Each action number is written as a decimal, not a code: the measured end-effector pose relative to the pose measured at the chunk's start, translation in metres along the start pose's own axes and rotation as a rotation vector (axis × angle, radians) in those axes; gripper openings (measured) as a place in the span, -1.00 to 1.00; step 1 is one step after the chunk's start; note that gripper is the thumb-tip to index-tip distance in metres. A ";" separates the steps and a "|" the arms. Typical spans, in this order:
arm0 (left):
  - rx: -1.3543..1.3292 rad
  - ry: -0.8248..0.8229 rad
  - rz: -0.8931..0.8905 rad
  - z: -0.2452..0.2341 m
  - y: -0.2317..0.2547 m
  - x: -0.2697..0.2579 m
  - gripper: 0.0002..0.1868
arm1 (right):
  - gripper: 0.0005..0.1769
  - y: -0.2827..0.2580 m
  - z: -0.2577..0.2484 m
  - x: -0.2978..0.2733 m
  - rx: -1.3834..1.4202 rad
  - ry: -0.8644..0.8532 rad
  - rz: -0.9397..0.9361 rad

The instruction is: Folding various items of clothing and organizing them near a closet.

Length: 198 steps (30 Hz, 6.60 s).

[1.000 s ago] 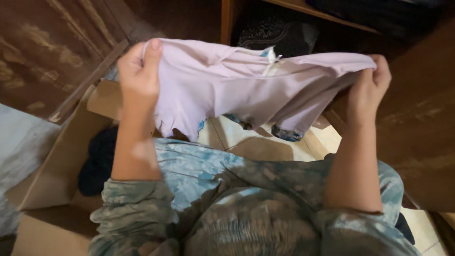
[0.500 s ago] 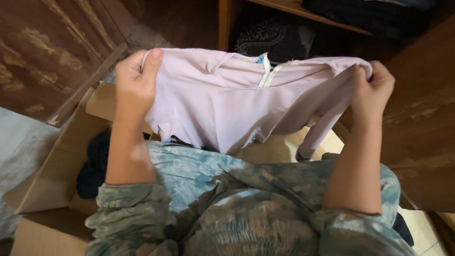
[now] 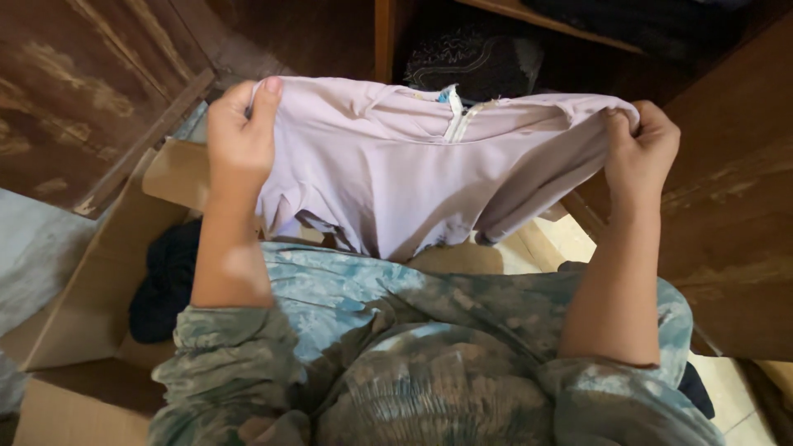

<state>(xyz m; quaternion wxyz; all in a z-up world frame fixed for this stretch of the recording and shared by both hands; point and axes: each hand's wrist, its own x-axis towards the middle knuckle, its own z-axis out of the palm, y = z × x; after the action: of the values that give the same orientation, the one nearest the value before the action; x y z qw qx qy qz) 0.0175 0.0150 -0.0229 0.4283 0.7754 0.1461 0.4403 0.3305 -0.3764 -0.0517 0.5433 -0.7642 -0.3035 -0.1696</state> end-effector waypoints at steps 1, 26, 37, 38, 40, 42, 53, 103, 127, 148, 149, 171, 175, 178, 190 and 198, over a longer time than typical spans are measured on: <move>0.012 0.008 0.011 0.000 -0.005 0.000 -0.57 | -0.82 -0.001 -0.001 0.000 -0.047 0.007 -0.002; 0.482 0.091 0.681 -0.042 0.054 0.044 -0.77 | -0.73 0.000 -0.011 0.063 0.318 0.347 -0.634; 0.336 -0.386 0.014 0.089 0.024 -0.022 -0.69 | -0.69 0.070 0.037 -0.017 -0.604 -0.263 0.308; 0.326 -0.435 0.033 0.099 0.021 -0.025 -0.66 | -0.56 0.048 0.044 -0.019 -0.676 -0.413 0.376; 0.295 -0.470 0.052 0.113 0.026 -0.034 -0.66 | -0.42 0.001 0.067 -0.029 -0.509 -0.491 0.131; 0.266 -0.505 0.076 0.123 0.032 -0.039 -0.65 | -0.25 -0.050 0.088 -0.040 -0.335 -0.561 -0.113; 0.179 -0.778 -0.060 0.129 -0.037 -0.052 -0.56 | -0.89 -0.053 0.103 -0.050 0.390 -0.676 0.310; 0.019 -0.818 0.038 0.229 -0.085 -0.152 0.25 | -0.58 -0.124 0.062 -0.082 1.297 -0.459 0.312; -0.168 -0.319 0.166 0.170 -0.042 -0.103 -0.56 | -0.85 -0.084 0.060 -0.046 0.566 -0.322 0.233; -0.049 -0.920 -0.509 0.167 -0.060 -0.095 -0.53 | -0.74 -0.086 0.003 -0.019 1.052 -0.026 0.248; -0.139 -0.819 -0.496 0.159 -0.062 -0.082 -0.55 | -0.72 -0.073 -0.001 -0.016 1.015 0.025 0.215; 0.516 -0.645 -0.301 0.059 -0.212 -0.043 -0.53 | -0.33 0.007 -0.089 0.013 1.028 0.069 0.050; 0.101 -0.268 -0.657 -0.022 -0.168 -0.001 -0.64 | -0.34 -0.006 -0.096 0.023 0.983 -0.007 -0.001; -0.486 -0.011 -0.656 -0.069 -0.071 0.018 -0.69 | -0.32 -0.012 -0.092 0.032 0.964 0.007 -0.009; -1.013 -0.342 -1.118 -0.023 -0.211 -0.161 -0.33 | -0.60 0.024 -0.047 0.016 0.820 0.223 0.218; -0.660 -0.375 -0.976 -0.069 -0.174 -0.150 -0.50 | -0.83 0.017 -0.053 0.011 0.710 0.170 0.172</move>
<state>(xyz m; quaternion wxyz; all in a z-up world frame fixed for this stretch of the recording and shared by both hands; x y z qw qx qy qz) -0.0977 0.0644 -0.2271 0.8162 0.5099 0.2621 0.0715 0.3538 -0.4269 -0.0388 0.8099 -0.5342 -0.2318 -0.0704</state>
